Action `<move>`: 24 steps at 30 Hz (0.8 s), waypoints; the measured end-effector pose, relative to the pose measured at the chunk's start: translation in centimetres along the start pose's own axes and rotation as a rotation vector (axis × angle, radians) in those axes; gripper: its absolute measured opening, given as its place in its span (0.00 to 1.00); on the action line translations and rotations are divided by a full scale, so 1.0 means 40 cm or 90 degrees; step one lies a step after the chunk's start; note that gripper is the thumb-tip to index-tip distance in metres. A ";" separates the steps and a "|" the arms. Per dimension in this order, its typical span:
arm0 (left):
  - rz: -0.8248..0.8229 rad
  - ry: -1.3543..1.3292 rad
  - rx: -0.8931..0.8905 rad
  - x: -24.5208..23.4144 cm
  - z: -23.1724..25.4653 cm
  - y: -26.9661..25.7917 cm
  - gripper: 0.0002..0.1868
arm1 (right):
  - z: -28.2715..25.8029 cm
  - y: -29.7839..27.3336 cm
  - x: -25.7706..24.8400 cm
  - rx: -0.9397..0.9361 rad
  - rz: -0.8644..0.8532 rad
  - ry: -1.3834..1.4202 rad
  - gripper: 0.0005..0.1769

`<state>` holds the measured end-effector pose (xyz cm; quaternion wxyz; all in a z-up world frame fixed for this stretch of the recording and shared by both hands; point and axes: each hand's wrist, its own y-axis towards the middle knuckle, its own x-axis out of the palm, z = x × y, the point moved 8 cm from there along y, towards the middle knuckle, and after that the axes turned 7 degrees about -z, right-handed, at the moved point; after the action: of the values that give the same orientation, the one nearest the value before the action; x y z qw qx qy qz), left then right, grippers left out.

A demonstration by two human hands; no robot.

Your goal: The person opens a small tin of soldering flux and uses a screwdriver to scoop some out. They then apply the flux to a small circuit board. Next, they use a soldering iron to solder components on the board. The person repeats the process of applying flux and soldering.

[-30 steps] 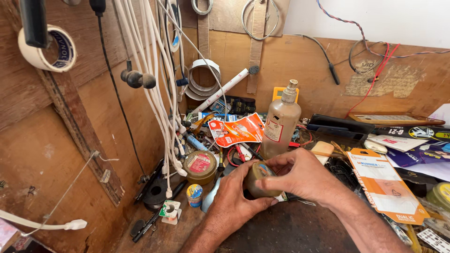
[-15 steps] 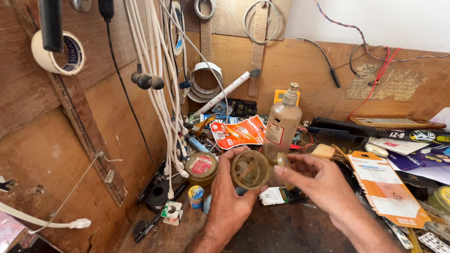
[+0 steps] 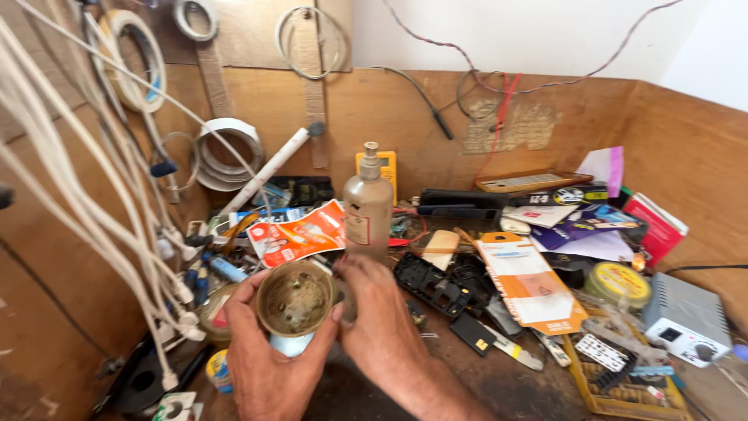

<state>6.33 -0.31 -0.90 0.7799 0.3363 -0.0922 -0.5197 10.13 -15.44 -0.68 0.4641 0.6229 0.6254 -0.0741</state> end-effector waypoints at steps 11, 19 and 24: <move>-0.100 0.030 0.007 0.037 0.012 0.006 0.44 | 0.096 -0.084 -0.161 0.076 0.050 -0.060 0.14; -0.107 0.057 0.097 0.039 0.040 0.005 0.43 | 0.276 -0.145 -0.436 0.214 0.213 -0.043 0.11; -0.107 0.059 0.118 0.036 0.049 0.004 0.43 | 0.305 -0.217 -0.477 0.276 0.338 -0.011 0.11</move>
<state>6.14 -2.36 0.39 0.7028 0.4368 -0.0753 -0.5564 4.76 -39.01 1.13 0.3290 0.8473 0.4076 -0.0873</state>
